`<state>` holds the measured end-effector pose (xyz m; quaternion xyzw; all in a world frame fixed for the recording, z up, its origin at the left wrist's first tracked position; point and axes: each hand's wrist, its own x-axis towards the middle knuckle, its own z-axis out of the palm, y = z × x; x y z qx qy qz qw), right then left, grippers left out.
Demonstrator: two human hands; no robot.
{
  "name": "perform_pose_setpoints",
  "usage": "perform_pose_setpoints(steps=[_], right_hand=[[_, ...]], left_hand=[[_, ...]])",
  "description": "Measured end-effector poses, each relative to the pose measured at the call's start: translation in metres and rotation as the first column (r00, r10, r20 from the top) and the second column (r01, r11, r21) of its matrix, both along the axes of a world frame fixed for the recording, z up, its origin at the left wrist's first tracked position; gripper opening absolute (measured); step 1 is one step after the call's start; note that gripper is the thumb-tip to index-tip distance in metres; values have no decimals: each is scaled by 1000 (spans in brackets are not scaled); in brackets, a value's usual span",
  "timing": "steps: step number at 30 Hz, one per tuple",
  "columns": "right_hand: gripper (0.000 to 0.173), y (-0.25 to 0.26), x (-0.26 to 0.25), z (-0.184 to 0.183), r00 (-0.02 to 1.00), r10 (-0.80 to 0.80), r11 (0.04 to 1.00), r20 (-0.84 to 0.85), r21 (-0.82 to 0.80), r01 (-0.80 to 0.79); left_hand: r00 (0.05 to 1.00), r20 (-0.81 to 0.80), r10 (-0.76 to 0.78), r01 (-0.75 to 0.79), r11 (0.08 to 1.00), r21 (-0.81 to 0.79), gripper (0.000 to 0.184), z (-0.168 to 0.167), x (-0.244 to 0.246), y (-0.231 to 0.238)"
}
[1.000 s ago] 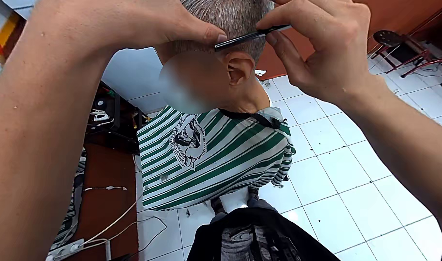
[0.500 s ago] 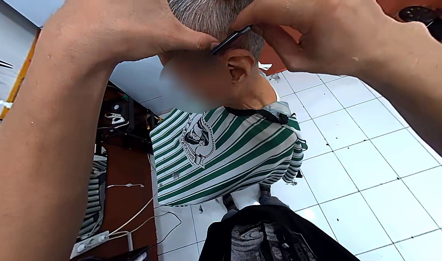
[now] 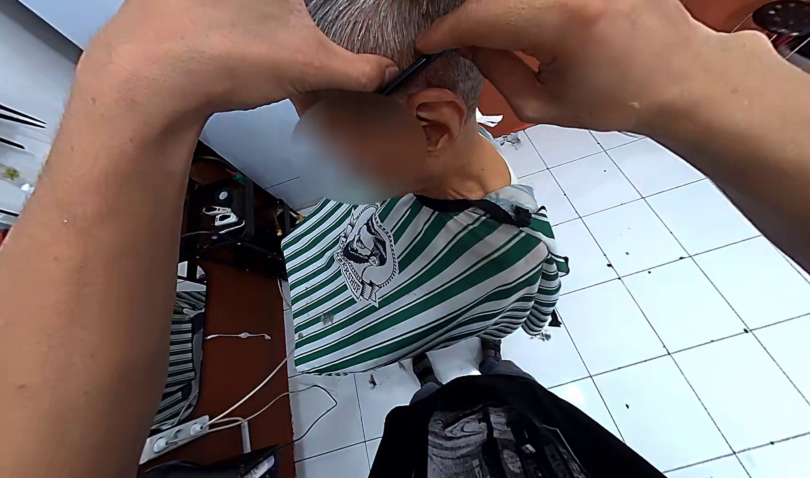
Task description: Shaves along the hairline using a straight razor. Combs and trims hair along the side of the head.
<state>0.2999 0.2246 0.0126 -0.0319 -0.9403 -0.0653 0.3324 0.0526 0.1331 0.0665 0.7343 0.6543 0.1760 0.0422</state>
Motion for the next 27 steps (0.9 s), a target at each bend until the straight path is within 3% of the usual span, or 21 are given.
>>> perform_pose_setpoints(steps=[27], right_hand=[[33,-3,-3,-4,998,46,996,-44,78,-42]], left_hand=[[999,26,-20,22,998,-65,28,-1,2,1]])
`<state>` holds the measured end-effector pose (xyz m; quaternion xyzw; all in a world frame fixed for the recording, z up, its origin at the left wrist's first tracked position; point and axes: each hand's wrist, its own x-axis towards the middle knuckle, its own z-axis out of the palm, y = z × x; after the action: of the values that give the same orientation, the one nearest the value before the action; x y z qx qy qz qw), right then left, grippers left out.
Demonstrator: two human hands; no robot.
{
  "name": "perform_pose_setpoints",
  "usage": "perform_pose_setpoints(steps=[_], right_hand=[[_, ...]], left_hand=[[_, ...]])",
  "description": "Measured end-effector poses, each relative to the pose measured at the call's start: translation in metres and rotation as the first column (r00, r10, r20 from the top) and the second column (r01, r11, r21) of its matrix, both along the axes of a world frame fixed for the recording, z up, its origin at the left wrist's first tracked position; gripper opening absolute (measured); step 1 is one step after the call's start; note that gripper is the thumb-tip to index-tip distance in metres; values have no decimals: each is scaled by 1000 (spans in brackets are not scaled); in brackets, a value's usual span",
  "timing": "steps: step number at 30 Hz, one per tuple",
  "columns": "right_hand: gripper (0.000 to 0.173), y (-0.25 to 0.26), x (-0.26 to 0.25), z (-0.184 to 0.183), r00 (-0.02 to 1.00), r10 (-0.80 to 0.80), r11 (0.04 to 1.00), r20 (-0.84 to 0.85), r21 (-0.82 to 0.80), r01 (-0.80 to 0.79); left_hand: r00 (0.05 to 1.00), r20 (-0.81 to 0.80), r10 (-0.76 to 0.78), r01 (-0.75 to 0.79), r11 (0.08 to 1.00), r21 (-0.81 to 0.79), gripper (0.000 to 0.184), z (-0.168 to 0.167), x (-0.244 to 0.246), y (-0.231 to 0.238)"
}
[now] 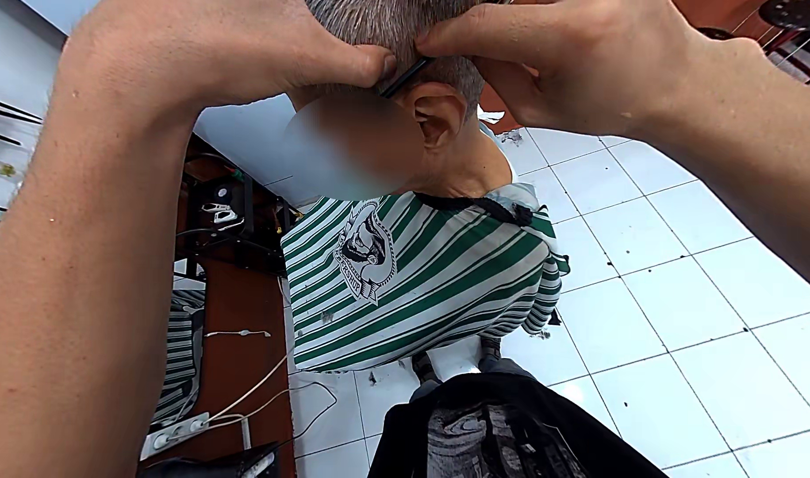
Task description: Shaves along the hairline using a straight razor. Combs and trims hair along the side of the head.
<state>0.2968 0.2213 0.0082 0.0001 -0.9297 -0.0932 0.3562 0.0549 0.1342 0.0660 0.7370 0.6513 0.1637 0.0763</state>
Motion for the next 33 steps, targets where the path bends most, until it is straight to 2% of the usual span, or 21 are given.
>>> perform_pose_setpoints(steps=[8,14,19,26,31,33], right_hand=[[31,0,-1,-1,1000,-3,1000,-18,-13,3],[32,-1,-1,-1,1000,20,1000,-6,-14,-20],[30,1,-2,-3,1000,5,1000,-24,-15,-5],[32,7,1,-5,999,32,999,-1,-7,-32],[30,1,-3,-3,999,19,1000,-43,-3,-20],[30,4,-3,-5,998,44,999,-36,22,-43]], left_hand=[[999,18,-31,31,999,26,28,1,0,0],[999,23,37,-36,999,-34,28,1,1,-1],[998,36,-41,41,999,8,24,0,0,0],[999,9,-50,50,998,33,26,0,-1,-1],[1000,-4,-16,16,999,34,36,0,-2,0],[999,20,-40,39,999,38,31,-1,-2,-1]])
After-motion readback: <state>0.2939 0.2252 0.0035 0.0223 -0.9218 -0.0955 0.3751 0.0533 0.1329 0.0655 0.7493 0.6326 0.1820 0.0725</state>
